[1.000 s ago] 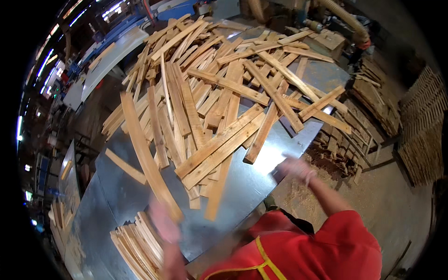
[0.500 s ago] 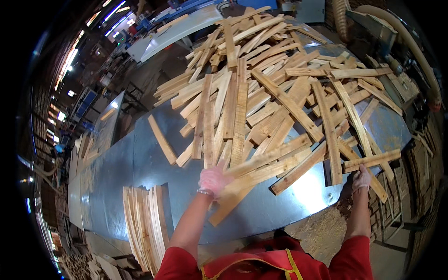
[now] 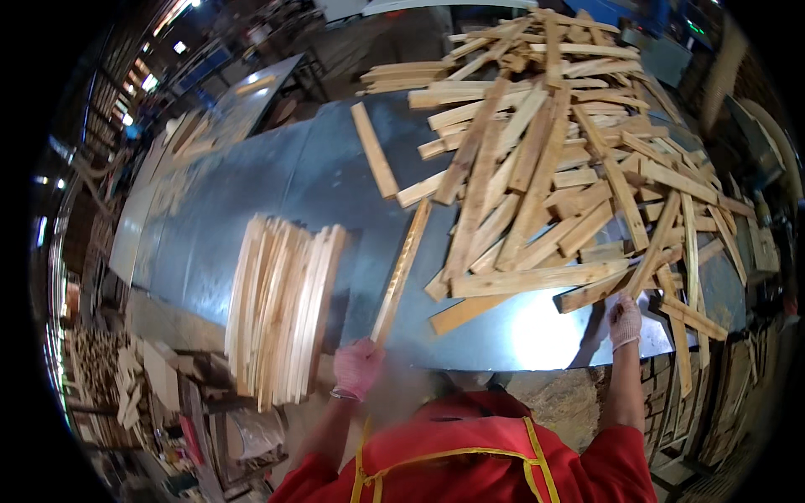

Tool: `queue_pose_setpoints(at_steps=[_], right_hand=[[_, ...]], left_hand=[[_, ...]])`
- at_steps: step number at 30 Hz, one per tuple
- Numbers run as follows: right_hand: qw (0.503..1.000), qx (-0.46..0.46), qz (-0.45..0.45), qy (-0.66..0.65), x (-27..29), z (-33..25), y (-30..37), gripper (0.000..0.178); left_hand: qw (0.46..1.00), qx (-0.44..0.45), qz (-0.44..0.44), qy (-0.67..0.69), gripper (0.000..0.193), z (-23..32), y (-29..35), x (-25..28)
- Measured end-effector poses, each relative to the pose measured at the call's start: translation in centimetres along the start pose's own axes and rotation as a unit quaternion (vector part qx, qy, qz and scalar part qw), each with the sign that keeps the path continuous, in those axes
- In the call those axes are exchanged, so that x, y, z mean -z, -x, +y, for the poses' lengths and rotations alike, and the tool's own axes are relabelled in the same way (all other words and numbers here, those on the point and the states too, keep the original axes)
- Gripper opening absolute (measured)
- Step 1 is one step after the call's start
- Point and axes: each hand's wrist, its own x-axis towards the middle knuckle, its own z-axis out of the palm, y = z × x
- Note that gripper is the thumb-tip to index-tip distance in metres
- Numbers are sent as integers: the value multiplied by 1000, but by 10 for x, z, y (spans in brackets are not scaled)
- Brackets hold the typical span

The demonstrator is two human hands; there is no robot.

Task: The person sorts wooden planks on a metal table, picking them up from a disorganized pile and arranging them into neat stacks. The person handles the wood by hand, repeatedly moving pieces from the main pile to a growing stack on the left side of the table.

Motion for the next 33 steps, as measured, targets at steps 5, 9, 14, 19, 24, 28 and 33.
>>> queue_pose_setpoints(at_steps=[5,9,14,19,24,28,33], right_hand=[[963,-121,-229,-79,-114,77,123,11],[930,-231,-285,-4,-134,170,219,13],[803,-273,-349,400,-154,202,280,48],[619,-120,-570,527,-200,196,253,63],[781,75,-322,529,-227,143,91,53],[775,201,-165,576,-250,112,1,76],[778,128,10,615,-328,100,20,102]], left_hand=[[969,-29,73,-235,48,-109,53,34],[950,57,91,-294,77,-139,58,37],[993,-13,-25,110,76,-42,9,-5],[810,218,-69,541,53,71,-55,-49],[922,209,-29,324,49,51,-68,-37],[990,-3,125,-65,51,-19,-36,-10],[954,77,116,-267,71,-100,9,16]])
